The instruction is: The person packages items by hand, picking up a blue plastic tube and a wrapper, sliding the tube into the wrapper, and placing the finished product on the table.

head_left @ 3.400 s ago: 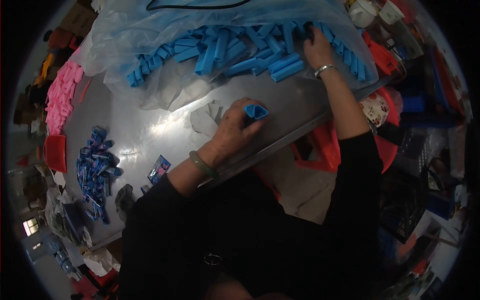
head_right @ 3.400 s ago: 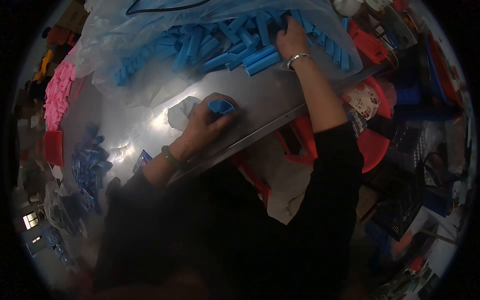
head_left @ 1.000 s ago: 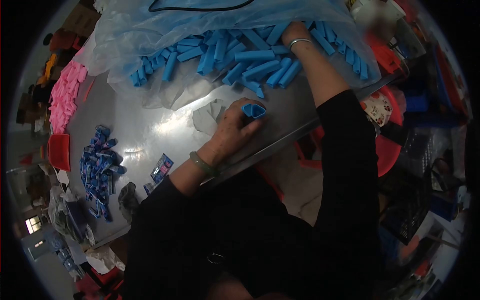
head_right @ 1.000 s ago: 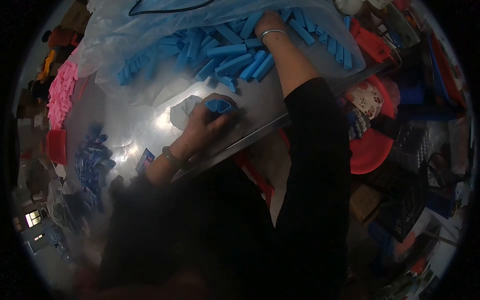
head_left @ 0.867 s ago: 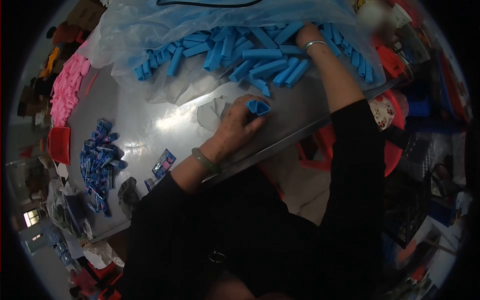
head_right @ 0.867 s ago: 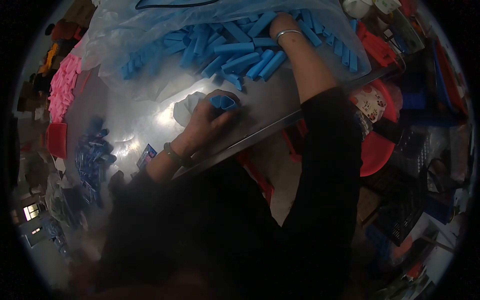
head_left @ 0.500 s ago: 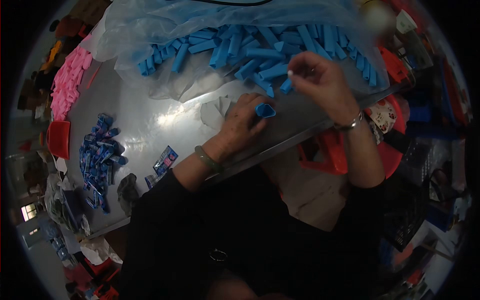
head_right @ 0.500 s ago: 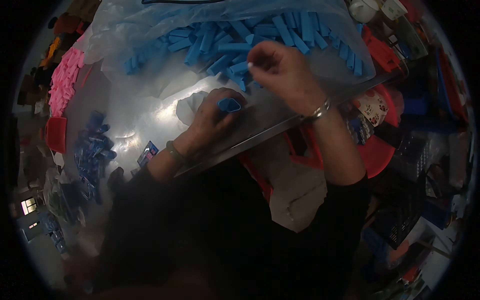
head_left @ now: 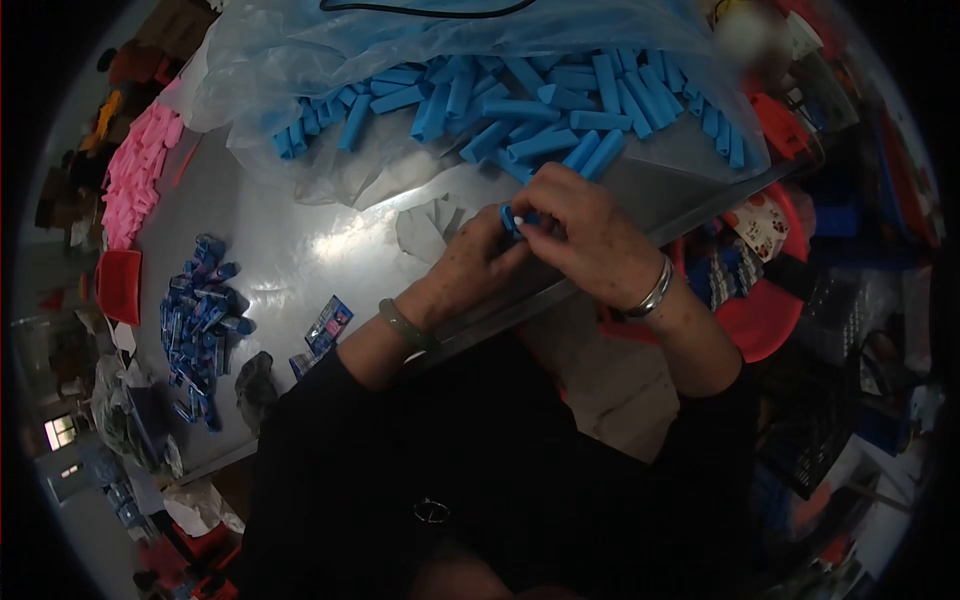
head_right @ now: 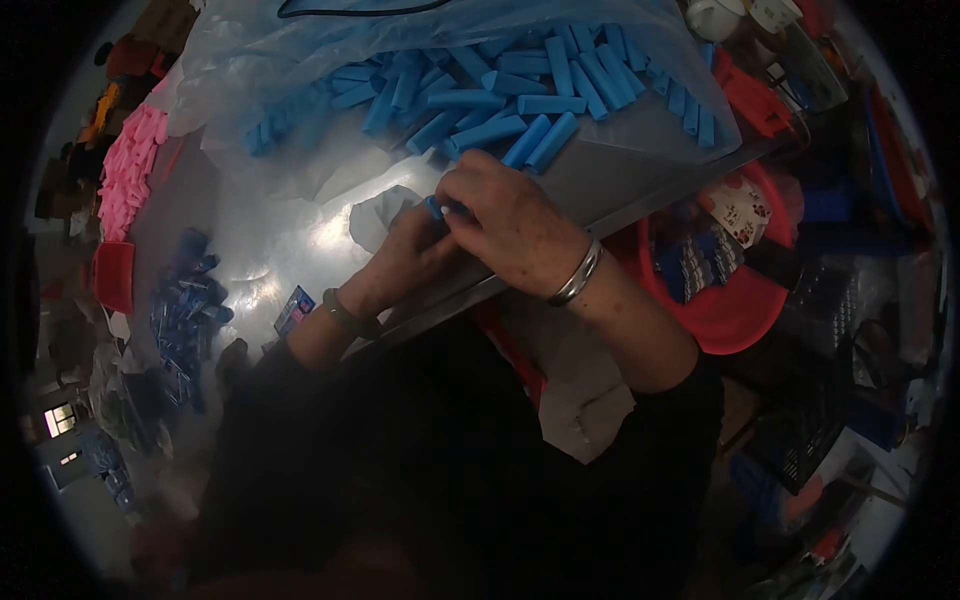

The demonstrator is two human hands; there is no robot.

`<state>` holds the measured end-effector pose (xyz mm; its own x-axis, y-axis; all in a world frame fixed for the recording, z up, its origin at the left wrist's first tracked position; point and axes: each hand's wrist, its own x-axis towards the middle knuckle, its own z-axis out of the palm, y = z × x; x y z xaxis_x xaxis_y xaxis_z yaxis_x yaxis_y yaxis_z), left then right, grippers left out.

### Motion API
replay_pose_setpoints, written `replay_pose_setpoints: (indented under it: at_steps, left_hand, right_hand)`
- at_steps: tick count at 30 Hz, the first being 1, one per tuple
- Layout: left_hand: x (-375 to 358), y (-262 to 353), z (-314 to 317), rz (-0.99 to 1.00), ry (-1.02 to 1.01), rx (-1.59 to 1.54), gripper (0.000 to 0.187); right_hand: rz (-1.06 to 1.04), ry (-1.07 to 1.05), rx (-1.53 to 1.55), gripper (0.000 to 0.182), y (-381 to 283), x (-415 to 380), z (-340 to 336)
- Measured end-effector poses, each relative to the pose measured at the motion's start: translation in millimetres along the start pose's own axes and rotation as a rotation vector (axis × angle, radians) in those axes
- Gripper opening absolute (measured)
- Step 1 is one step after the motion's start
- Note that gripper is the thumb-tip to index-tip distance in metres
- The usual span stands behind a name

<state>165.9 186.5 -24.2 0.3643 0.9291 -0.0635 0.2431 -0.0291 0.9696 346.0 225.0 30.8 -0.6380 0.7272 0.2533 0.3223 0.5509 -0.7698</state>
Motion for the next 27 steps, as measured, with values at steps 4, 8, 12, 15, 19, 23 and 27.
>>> replay_pose_setpoints:
  at_steps: [4, 8, 12, 15, 19, 23, 27]
  left_hand:
    - [-2, 1, -1, -0.005, -0.019, 0.035, 0.028]
    - [-4, 14, -3, 0.009, -0.017, 0.057, 0.029]
    - [-3, 13, -1, 0.075, 0.019, 0.037, 0.029]
    - [-2, 17, -2, 0.062, -0.008, 0.02, 0.029]
    - [3, 13, -6, 0.071, 0.004, 0.03, 0.021]
    - [2, 22, -9, -0.04, -0.001, 0.047, 0.013]
    - [2, 20, -8, -0.038, 0.009, 0.104, 0.012]
  right_hand:
    - [0.039, 0.005, 0.011, 0.014, 0, 2, -1]
    - [0.049, 0.026, -0.018, 0.015, 1, 0, 2]
    - [0.011, -0.002, -0.02, 0.016, 3, 1, -1]
    - [0.029, -0.029, 0.037, 0.015, 7, 4, -3]
    - [-0.017, 0.128, 0.024, 0.014, 39, 20, -12]
    - [-0.223, 0.456, -0.788, 0.014, 129, 67, -40]
    - [-0.283, 0.404, -0.947, 0.019, 186, 107, -64]
